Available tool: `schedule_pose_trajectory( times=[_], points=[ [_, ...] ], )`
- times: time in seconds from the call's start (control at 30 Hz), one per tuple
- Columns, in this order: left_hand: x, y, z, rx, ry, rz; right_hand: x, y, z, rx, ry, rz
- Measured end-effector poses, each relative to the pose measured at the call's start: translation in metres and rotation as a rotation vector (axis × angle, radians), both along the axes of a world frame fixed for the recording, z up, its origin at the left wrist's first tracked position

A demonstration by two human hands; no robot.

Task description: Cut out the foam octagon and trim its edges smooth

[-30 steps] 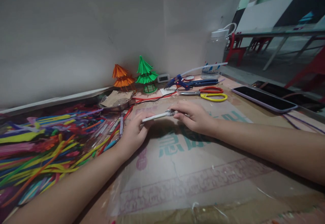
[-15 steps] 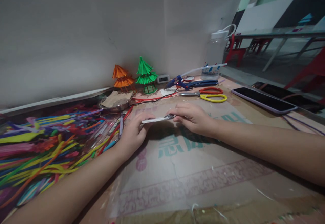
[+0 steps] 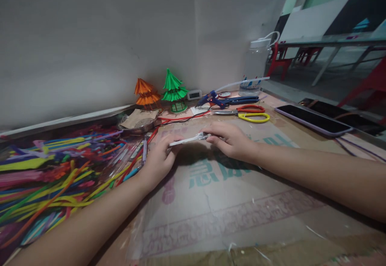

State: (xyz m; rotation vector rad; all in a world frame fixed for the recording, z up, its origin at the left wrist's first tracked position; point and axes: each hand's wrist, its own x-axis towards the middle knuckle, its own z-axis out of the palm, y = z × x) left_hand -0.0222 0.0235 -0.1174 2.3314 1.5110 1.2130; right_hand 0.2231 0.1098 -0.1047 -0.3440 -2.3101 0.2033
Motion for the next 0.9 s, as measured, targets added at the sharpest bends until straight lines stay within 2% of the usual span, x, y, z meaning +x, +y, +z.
schedule_pose_trajectory(
  times=[0.23,0.4,0.53,0.7,0.8,0.9],
  points=[
    [0.002,-0.005,0.002,0.030,0.148,-0.066,0.000,-0.008,0.003,0.024,-0.084,0.054],
    [0.001,-0.005,0.000,0.039,0.151,-0.060,0.000,-0.008,0.002,0.065,-0.066,0.086],
    [0.002,-0.005,0.000,0.003,0.137,-0.059,-0.001,-0.007,0.001,0.030,-0.034,0.082],
    [0.005,-0.003,0.000,-0.061,-0.073,0.010,-0.003,-0.006,0.002,-0.199,0.116,-0.012],
    [0.009,-0.002,-0.002,-0.196,-0.308,0.034,-0.005,-0.004,0.003,-0.387,0.118,-0.086],
    [0.014,-0.003,-0.002,-0.325,-0.493,0.024,-0.007,-0.004,0.004,-0.467,0.078,-0.102]
  ],
)
